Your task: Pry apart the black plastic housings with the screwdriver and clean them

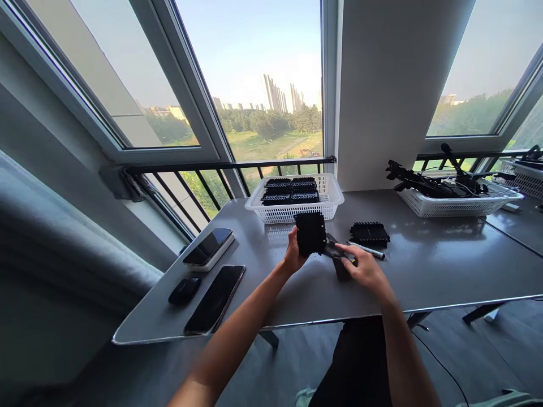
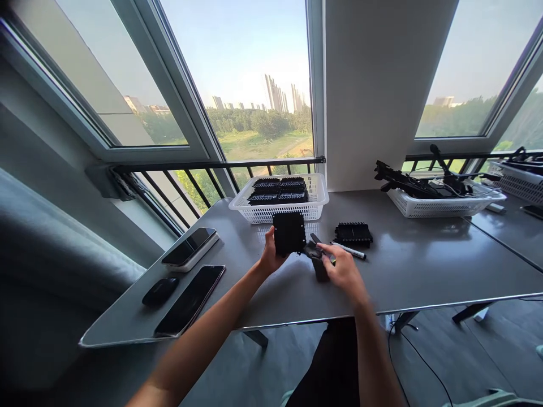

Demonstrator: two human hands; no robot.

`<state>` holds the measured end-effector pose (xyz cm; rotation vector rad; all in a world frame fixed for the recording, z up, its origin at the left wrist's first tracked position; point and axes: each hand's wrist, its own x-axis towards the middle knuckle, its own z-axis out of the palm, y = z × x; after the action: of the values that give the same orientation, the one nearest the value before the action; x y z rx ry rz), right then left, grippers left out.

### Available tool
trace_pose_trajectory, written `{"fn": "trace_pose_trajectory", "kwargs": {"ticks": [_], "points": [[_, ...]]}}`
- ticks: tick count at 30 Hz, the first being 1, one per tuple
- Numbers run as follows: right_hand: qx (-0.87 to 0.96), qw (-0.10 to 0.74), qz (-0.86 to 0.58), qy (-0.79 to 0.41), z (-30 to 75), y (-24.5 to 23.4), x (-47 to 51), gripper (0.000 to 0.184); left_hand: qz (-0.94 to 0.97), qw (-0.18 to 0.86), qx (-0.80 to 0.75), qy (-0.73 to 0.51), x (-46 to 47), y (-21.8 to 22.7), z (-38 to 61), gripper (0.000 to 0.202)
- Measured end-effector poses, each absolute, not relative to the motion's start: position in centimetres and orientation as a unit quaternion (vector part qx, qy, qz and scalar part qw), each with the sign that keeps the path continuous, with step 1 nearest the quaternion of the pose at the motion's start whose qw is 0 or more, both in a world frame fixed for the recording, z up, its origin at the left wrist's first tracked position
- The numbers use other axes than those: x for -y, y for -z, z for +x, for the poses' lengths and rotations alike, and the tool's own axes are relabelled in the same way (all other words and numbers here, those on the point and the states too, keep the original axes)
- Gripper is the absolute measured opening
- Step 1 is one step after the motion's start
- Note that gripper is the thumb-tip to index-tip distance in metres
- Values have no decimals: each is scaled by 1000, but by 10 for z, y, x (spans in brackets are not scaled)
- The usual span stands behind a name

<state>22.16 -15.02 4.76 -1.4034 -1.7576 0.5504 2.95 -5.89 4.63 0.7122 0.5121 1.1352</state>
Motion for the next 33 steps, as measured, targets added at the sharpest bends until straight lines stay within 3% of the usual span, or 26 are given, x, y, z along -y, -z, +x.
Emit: {"fn": "trace_pose_trajectory", "kwargs": {"ticks": [6, 13, 17, 20, 30, 33], "points": [[654, 387, -617, -206, 240, -41, 147, 37, 280, 740, -257, -555, 50, -43, 27, 50], [736, 352, -538, -211, 204, -31, 147, 34, 294, 742, -221, -560, 47, -40, 25, 51], [677, 373, -629, -84, 234, -30, 143, 33, 287, 742, -217, -565, 44, -39, 25, 50], [604, 309, -735, 12, 265, -21, 138, 27, 284, 746, -219, -561, 44, -38, 24, 51], [714, 246, -654, -44, 303, -20, 131, 17, 283, 773, -190, -536, 48, -38, 23, 56], [744, 314, -581, -96, 301, -38, 132, 21, 267, 784, -188, -528, 46, -38, 23, 55]]}}
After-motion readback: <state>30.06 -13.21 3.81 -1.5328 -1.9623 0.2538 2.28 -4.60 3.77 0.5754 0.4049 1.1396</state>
